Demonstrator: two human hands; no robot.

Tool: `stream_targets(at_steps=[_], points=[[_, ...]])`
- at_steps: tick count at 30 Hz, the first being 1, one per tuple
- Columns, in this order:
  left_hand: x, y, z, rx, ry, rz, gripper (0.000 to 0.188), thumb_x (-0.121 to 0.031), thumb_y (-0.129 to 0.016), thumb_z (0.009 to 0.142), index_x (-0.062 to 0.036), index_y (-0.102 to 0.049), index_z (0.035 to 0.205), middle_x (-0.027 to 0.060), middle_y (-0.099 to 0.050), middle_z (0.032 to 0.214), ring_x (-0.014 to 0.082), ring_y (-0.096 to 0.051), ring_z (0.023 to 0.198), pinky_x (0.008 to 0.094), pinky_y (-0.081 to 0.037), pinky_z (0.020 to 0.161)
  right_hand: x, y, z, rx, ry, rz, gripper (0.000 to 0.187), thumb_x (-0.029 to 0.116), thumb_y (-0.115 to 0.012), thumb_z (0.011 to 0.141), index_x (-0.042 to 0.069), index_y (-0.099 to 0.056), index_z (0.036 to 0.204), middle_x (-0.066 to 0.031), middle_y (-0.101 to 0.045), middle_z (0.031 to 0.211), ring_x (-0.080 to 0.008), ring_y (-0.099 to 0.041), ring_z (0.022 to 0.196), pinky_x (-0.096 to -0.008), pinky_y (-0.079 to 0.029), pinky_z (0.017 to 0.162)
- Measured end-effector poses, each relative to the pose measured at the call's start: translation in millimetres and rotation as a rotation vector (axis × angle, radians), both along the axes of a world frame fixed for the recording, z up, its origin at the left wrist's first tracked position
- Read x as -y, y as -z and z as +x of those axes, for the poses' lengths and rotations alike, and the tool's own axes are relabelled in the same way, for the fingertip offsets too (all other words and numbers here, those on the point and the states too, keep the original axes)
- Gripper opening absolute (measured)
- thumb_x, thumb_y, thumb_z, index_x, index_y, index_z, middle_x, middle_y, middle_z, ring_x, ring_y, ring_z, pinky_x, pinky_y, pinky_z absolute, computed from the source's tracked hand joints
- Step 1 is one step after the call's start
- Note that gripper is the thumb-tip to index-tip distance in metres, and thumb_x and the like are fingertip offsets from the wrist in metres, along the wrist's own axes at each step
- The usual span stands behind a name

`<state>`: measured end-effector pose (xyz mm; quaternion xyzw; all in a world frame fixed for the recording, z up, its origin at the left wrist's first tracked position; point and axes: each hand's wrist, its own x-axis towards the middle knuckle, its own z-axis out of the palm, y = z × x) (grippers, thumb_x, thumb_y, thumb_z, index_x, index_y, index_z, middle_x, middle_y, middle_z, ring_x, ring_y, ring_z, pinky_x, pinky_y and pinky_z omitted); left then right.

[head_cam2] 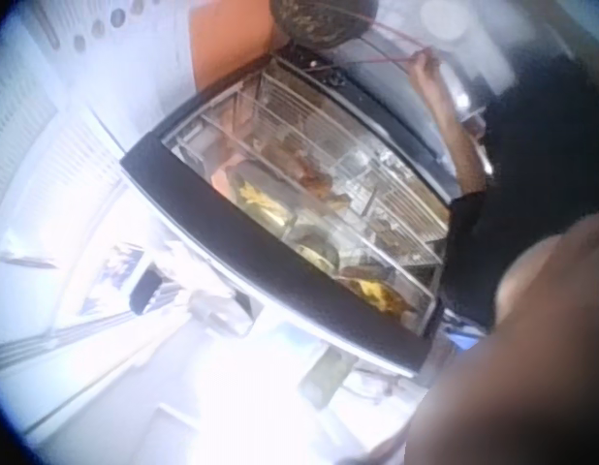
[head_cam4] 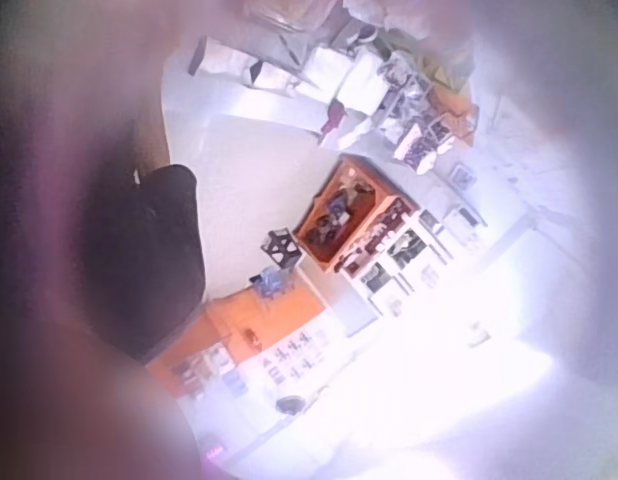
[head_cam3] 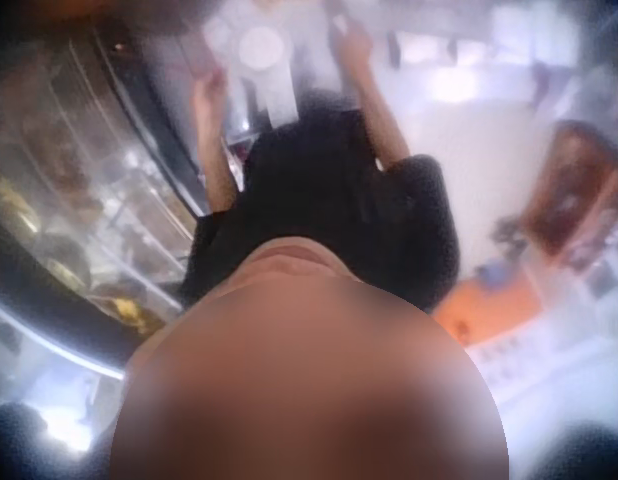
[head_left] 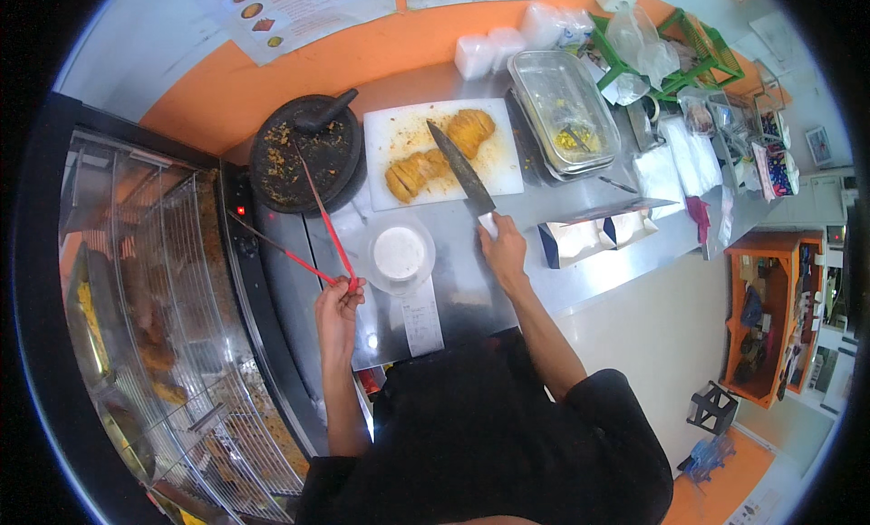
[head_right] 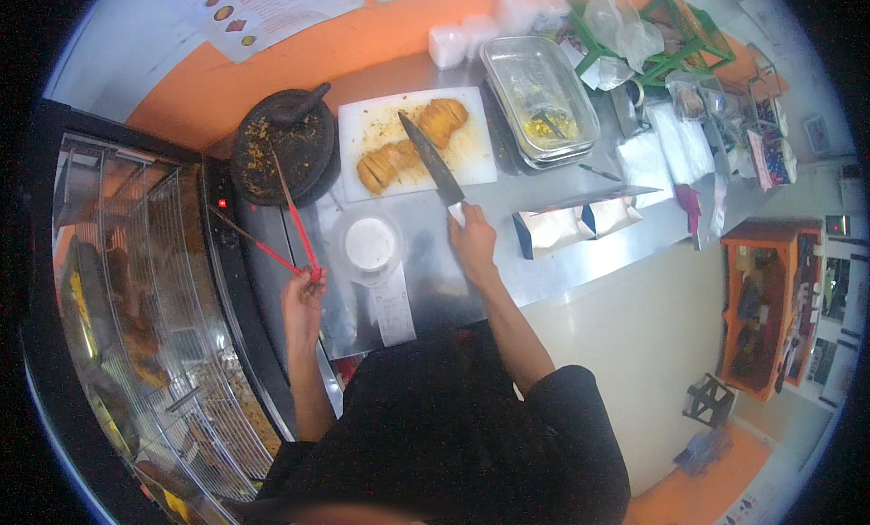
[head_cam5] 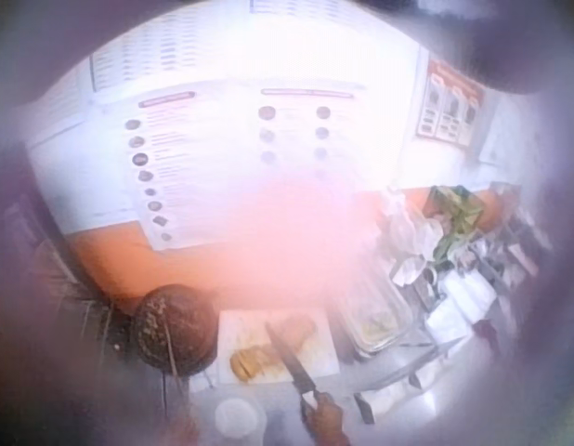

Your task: The person retrieves a food box and places it on a counter. They open a cooler, take out a bun, and place it in the box. They then retrieve fried chicken from a warmer, slice it, and add it to the box along with scrambled eggs. Finally, they place the box into a plastic bag.

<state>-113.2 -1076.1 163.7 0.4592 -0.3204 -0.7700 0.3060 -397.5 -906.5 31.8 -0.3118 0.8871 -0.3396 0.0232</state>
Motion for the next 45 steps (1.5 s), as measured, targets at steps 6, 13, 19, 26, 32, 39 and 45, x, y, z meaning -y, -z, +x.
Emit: stream_targets(at_steps=[6, 13, 19, 26, 32, 39, 45], points=[[-15.4, -11.3, -3.7, -0.001, 0.022, -0.005, 0.018, -0.011, -0.063, 0.099, 0.0039, -0.065, 0.109, 0.0194, -0.074, 0.102, 0.0188, -0.071, 0.086, 0.0284, -0.057, 0.08, 5.0, -4.9, -9.6, -0.006, 0.027, 0.104, 0.039, 0.017, -0.073, 0.091, 0.003, -0.066, 0.127, -0.0152, -0.067, 0.111, -0.0386, -0.07, 0.094, -0.049, -0.056, 0.083], [-25.3, -12.4, -11.7, -0.027, 0.04, -0.03, 0.02, -0.009, -0.063, 0.099, 0.0057, -0.065, 0.111, 0.0174, -0.074, 0.104, 0.0204, -0.073, 0.096, 0.0288, -0.057, 0.082, 1.9, -3.6, -14.8, -0.013, 0.01, 0.066, 0.038, 0.013, -0.075, 0.089, 0.002, -0.068, 0.126, -0.0158, -0.07, 0.115, -0.0388, -0.069, 0.1, -0.0476, -0.056, 0.086], [-26.7, -12.9, -19.8, -0.037, 0.106, -0.046, 0.019, -0.009, -0.062, 0.099, 0.0056, -0.066, 0.111, 0.0181, -0.074, 0.106, 0.0197, -0.072, 0.096, 0.0284, -0.057, 0.083, 28.7, 11.9, -19.5, 0.068, -0.11, 0.013, 0.041, 0.015, -0.076, 0.088, -0.001, -0.068, 0.125, -0.0214, -0.067, 0.113, -0.0412, -0.067, 0.1, -0.0478, -0.055, 0.087], [-44.8, -4.1, -78.7, -0.04, 0.237, -0.118, 0.018, -0.01, -0.065, 0.099, 0.0035, -0.068, 0.11, 0.0148, -0.075, 0.109, 0.0164, -0.069, 0.096, 0.0296, -0.055, 0.085, 49.7, -40.3, -32.3, 0.092, -0.179, 0.353, 0.051, 0.024, -0.076, 0.092, -0.003, -0.064, 0.134, -0.0238, -0.064, 0.119, -0.041, -0.066, 0.104, -0.0482, -0.055, 0.088], [-88.6, 6.3, -203.4, 0.014, 0.384, -0.435, 0.027, -0.008, -0.074, 0.092, 0.0047, -0.068, 0.114, 0.013, -0.074, 0.106, 0.0205, -0.069, 0.096, 0.0342, -0.056, 0.084, 35.4, -150.2, -61.2, 0.823, -0.453, -0.18, 0.097, 0.03, -0.08, 0.09, -0.003, -0.024, 0.163, -0.0251, -0.054, 0.144, -0.029, -0.066, 0.115, -0.0374, -0.056, 0.093], [-132.1, 62.2, -244.3, 0.469, 0.154, -0.98, 0.09, -0.028, -0.09, 0.081, 0.0081, -0.04, 0.147, 0.0238, -0.055, 0.132, 0.0389, -0.057, 0.119, 0.0463, -0.043, 0.106, 67.5, -225.8, -213.3, 0.044, -0.295, 0.328, 0.061, 0.027, -0.074, 0.081, -0.001, -0.063, 0.133, -0.0278, -0.074, 0.108, -0.0438, -0.072, 0.102, -0.0501, -0.055, 0.093], [-148.3, 151.4, -244.9, 0.6, 0.264, -0.51, 0.11, -0.024, -0.089, 0.08, 0.0109, -0.015, 0.154, 0.0287, -0.046, 0.137, 0.0443, -0.049, 0.128, 0.0495, -0.037, 0.113, 166.7, -271.2, -361.8, -0.247, -0.815, 1.146, 0.074, 0.068, -0.079, 0.073, -0.004, -0.076, 0.091, -0.0179, -0.073, 0.081, -0.033, -0.073, 0.078, -0.0451, -0.055, 0.072]])
